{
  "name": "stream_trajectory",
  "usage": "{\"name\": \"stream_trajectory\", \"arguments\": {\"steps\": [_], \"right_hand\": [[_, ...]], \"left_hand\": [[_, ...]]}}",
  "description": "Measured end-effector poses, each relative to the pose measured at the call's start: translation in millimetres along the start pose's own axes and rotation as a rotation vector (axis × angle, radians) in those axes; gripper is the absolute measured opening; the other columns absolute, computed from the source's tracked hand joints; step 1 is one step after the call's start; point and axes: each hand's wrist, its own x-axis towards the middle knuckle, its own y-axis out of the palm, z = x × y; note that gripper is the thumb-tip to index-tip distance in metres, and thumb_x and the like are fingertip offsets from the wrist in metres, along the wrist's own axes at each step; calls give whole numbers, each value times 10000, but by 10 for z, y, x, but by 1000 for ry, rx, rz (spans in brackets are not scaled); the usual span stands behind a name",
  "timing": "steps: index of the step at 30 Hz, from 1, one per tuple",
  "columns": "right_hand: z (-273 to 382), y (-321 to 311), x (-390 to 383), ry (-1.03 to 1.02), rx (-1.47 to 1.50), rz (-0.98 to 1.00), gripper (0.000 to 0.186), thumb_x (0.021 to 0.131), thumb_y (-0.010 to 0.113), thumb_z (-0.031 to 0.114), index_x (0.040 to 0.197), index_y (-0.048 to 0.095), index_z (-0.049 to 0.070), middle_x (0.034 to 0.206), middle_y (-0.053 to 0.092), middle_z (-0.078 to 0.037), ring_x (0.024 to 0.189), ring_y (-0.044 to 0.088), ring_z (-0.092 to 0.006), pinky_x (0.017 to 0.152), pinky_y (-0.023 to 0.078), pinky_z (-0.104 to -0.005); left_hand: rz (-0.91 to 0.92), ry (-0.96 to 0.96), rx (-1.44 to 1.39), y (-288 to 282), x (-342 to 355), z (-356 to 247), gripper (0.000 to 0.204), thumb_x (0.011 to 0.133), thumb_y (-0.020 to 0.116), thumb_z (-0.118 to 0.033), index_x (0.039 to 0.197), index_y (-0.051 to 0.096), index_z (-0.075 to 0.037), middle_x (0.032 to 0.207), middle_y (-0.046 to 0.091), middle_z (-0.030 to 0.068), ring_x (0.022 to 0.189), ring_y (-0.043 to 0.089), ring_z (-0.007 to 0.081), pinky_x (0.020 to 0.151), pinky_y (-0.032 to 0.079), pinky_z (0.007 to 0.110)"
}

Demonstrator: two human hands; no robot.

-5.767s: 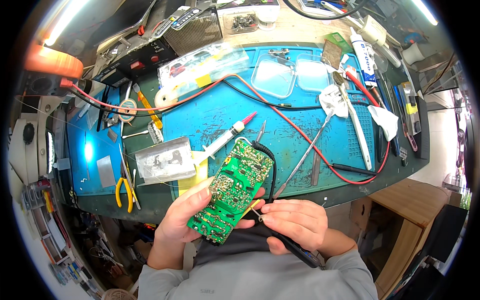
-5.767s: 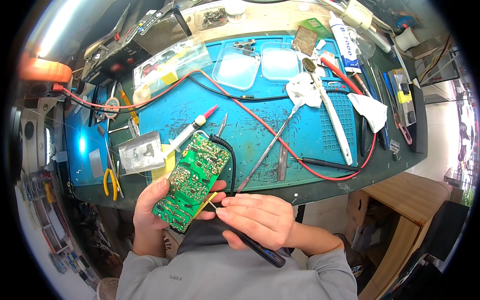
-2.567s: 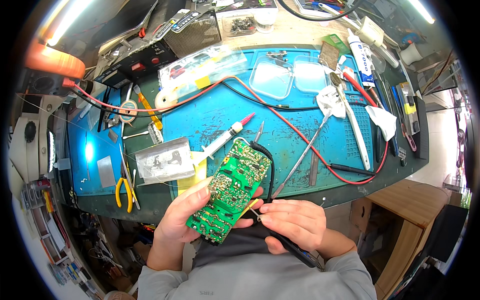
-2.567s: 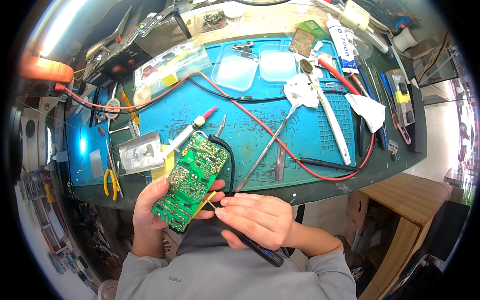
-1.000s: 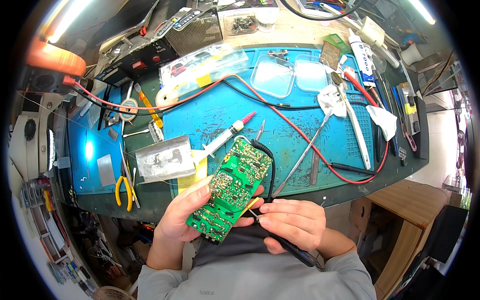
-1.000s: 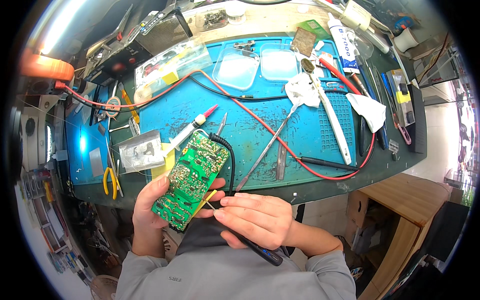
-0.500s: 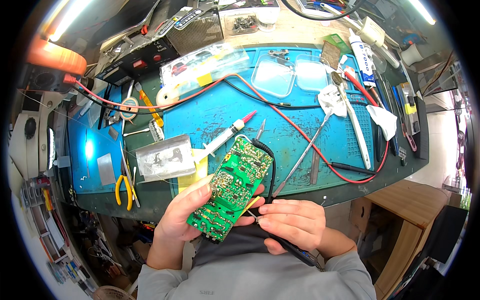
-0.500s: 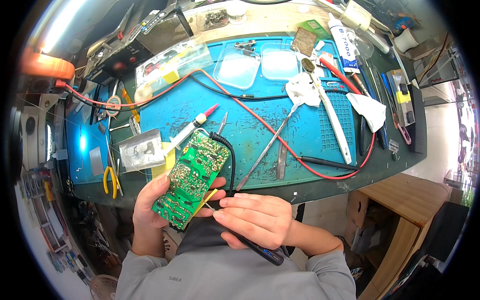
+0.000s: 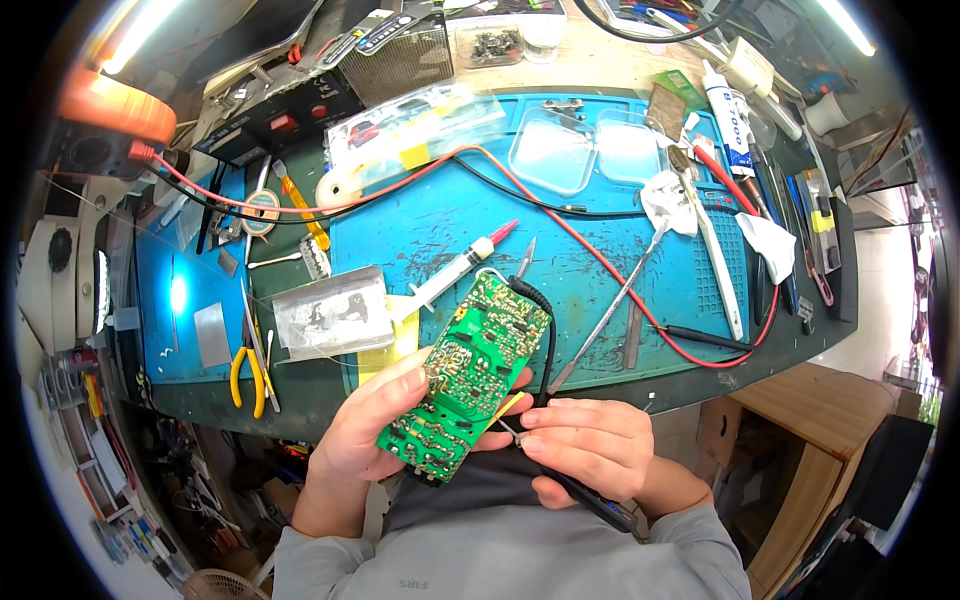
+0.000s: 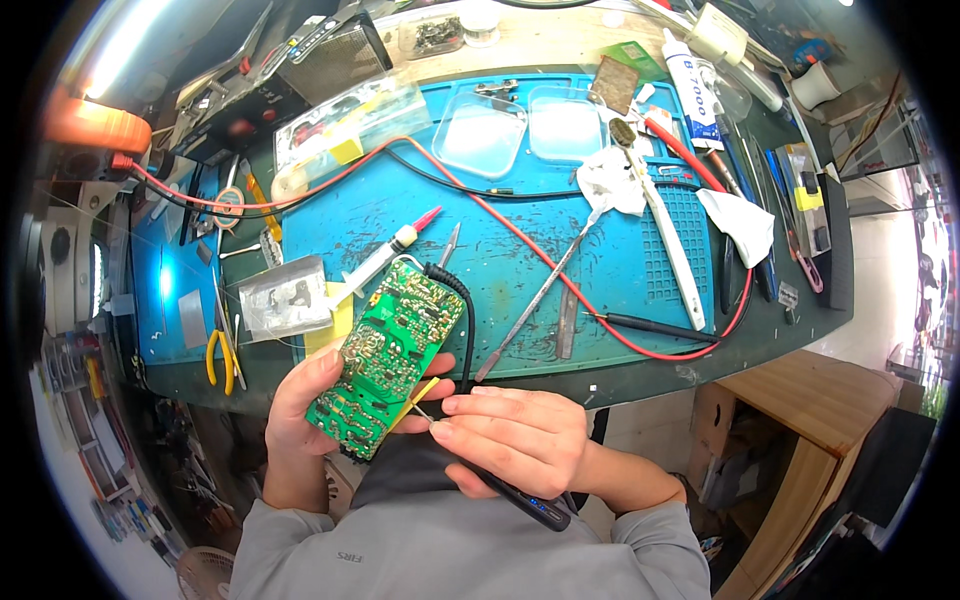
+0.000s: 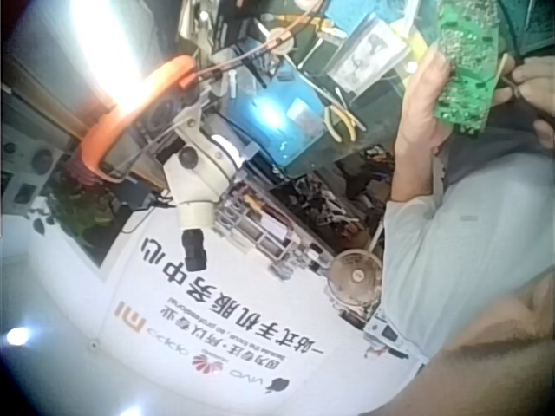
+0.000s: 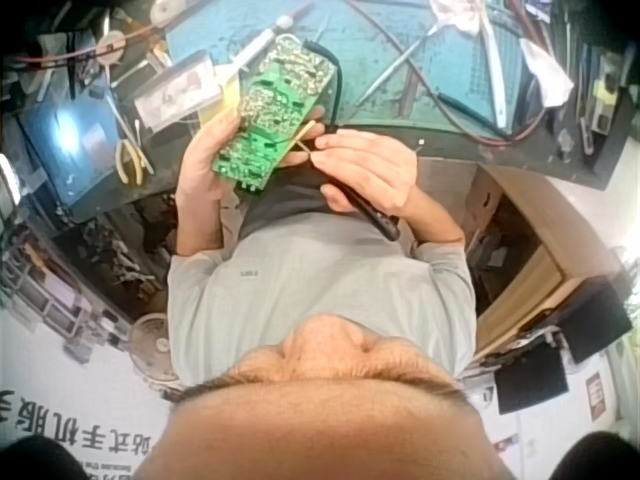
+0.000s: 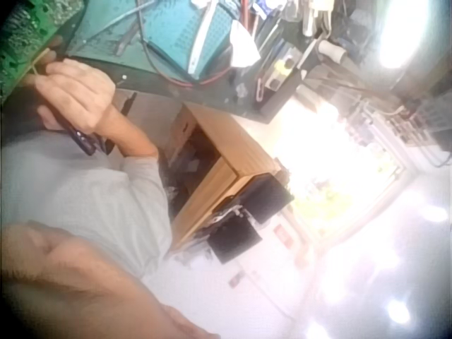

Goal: The person holds a green circuit board and uses a soldering iron to work on specific components. They manipulate the board and the tool to apply heat to different points on the circuitry. The person also uses a microscope to inspect the board closely.

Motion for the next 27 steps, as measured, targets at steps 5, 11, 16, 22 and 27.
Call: {"name": "stream_trajectory", "arguments": {"steps": [5,11,16,22,27], "right_hand": [[3,-6,5,0,3,5,304,804,778,163,1054,746,-6,917,754,-107,915,760,-253,784,642,-373],[0,0,1,1,-2,8,311,796,781,165,1051,746,-10,920,756,-106,916,761,-255,783,642,-375],[8,-11,1,5,-5,15,313,791,782,162,1049,747,-12,924,757,-108,911,762,-259,784,642,-374],[12,22,-10,8,-23,-9,302,799,782,167,1042,749,-9,917,758,-104,919,760,-250,785,641,-374],[15,11,19,-9,-8,15,294,807,778,171,1039,749,-7,916,759,-102,926,759,-247,788,641,-371]], "left_hand": [[7,-2,-3,-1,-1,0,833,1017,547,-380,1562,146,106,1524,291,431,1386,419,537,1064,466,630],[4,-1,16,8,-9,-10,822,1025,529,-384,1563,146,105,1526,286,432,1386,419,537,1067,462,632],[11,0,27,6,-1,-5,821,1026,523,-390,1563,146,104,1526,286,431,1388,419,533,1068,461,631],[10,1,33,3,-12,-12,819,1026,522,-388,1565,146,101,1529,289,425,1389,421,528,1070,461,629],[11,-1,31,-5,-18,-9,813,1027,516,-391,1566,152,98,1531,291,422,1387,427,524,1071,464,622]]}}
